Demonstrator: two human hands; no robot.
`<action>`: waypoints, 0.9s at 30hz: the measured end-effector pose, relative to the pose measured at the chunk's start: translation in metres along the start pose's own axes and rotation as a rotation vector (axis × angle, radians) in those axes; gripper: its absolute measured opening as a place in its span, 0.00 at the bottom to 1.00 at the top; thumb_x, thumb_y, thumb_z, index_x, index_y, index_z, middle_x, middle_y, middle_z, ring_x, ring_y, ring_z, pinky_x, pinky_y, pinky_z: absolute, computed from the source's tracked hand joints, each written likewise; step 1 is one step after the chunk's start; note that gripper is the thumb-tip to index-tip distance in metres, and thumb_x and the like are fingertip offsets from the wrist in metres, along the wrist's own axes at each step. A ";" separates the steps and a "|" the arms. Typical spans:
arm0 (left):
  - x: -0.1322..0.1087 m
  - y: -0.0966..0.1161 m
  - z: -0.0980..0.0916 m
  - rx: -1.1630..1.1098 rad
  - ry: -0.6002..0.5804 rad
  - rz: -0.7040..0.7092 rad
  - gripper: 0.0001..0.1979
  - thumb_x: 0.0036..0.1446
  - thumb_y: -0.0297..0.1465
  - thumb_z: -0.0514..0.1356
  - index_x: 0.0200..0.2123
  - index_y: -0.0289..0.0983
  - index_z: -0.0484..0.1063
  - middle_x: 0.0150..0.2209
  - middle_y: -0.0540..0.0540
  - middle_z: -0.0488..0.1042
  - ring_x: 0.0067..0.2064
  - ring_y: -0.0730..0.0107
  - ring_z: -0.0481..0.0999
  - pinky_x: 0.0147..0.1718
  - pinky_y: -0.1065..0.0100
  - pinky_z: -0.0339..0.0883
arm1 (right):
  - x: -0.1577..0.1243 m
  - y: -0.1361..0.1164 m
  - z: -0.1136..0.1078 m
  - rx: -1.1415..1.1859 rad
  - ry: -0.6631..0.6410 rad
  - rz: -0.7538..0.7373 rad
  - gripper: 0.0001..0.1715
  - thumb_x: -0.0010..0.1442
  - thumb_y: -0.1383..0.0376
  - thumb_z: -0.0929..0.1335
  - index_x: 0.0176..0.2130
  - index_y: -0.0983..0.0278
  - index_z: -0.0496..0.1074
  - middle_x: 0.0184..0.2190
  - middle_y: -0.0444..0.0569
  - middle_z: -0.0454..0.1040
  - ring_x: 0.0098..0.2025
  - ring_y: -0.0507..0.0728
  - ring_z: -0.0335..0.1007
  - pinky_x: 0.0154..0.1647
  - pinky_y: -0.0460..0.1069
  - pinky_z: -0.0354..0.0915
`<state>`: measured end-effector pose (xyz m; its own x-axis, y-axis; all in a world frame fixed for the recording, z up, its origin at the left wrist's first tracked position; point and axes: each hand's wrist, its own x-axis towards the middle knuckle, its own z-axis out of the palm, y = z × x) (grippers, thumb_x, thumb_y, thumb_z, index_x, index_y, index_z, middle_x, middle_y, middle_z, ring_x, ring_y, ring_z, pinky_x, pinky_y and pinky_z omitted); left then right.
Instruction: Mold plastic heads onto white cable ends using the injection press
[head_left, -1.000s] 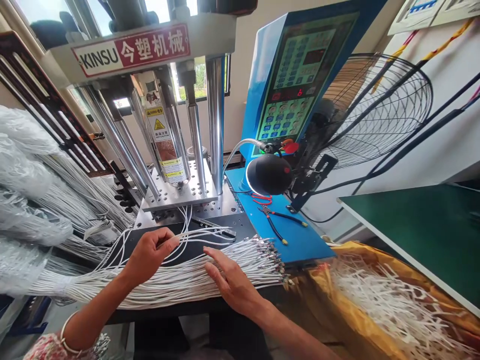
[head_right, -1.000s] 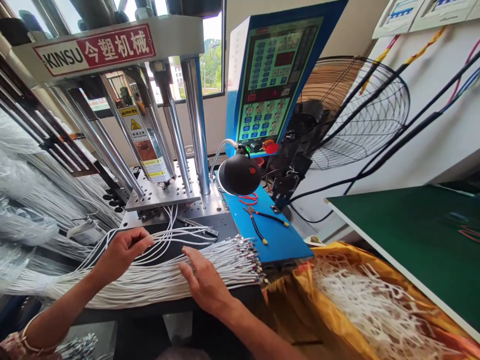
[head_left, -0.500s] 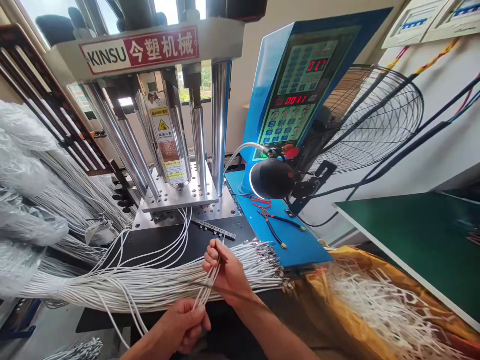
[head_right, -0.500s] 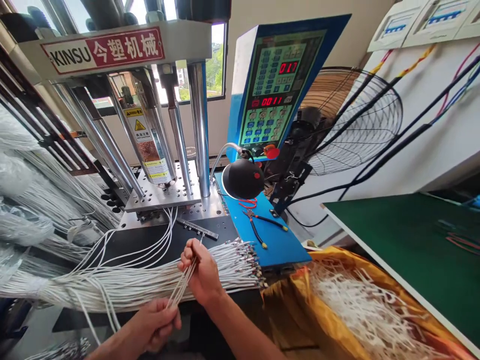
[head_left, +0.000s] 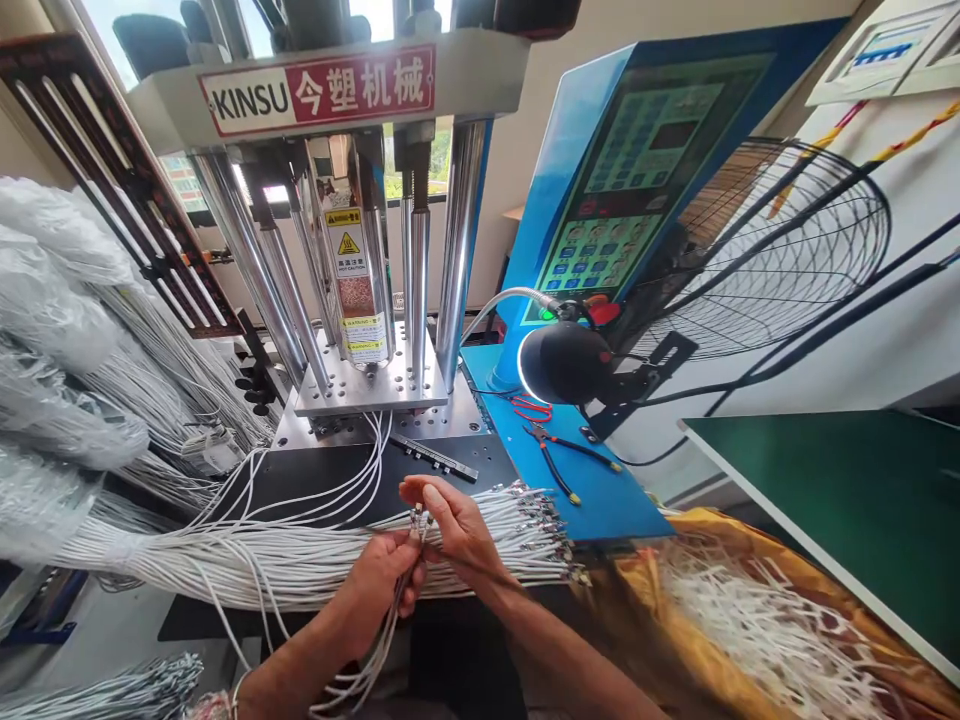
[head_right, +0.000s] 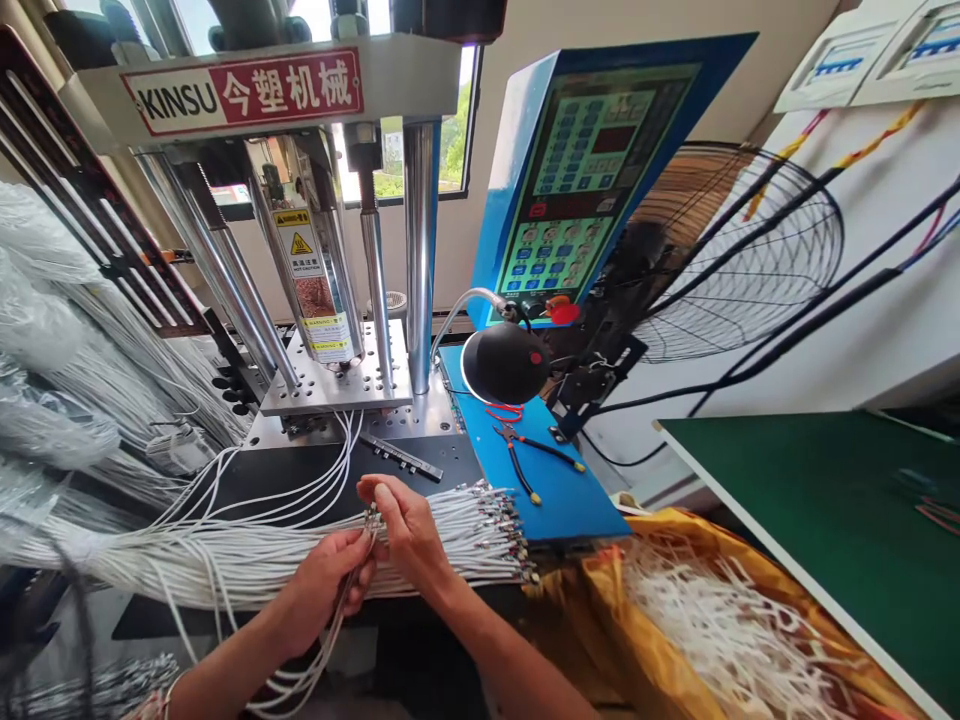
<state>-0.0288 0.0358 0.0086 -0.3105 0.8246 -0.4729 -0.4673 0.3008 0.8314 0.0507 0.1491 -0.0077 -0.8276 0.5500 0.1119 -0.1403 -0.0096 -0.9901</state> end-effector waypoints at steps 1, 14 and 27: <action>0.002 0.001 0.000 0.003 0.026 0.014 0.25 0.50 0.52 0.64 0.29 0.35 0.67 0.21 0.54 0.63 0.19 0.81 0.57 0.17 0.75 0.48 | -0.002 0.001 0.001 -0.147 -0.007 -0.087 0.20 0.69 0.56 0.61 0.48 0.63 0.74 0.45 0.53 0.77 0.49 0.59 0.73 0.52 0.53 0.66; 0.014 0.002 -0.017 0.143 0.189 0.023 0.30 0.44 0.50 0.70 0.44 0.35 0.72 0.26 0.55 0.65 0.22 0.81 0.60 0.18 0.79 0.55 | 0.061 -0.008 -0.073 -1.266 -0.034 0.021 0.13 0.65 0.76 0.58 0.45 0.77 0.68 0.44 0.67 0.74 0.48 0.66 0.69 0.48 0.58 0.66; 0.022 0.005 0.000 0.076 0.213 0.170 0.23 0.50 0.49 0.65 0.34 0.33 0.72 0.24 0.56 0.60 0.18 0.85 0.52 0.14 0.79 0.44 | 0.029 -0.027 -0.059 -0.689 -0.273 0.278 0.03 0.62 0.65 0.58 0.35 0.61 0.58 0.20 0.37 0.56 0.19 0.49 0.54 0.20 0.44 0.55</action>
<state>-0.0373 0.0553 0.0026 -0.5502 0.7491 -0.3689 -0.3327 0.2085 0.9197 0.0623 0.2145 0.0169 -0.8995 0.3781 -0.2192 0.3859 0.4520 -0.8042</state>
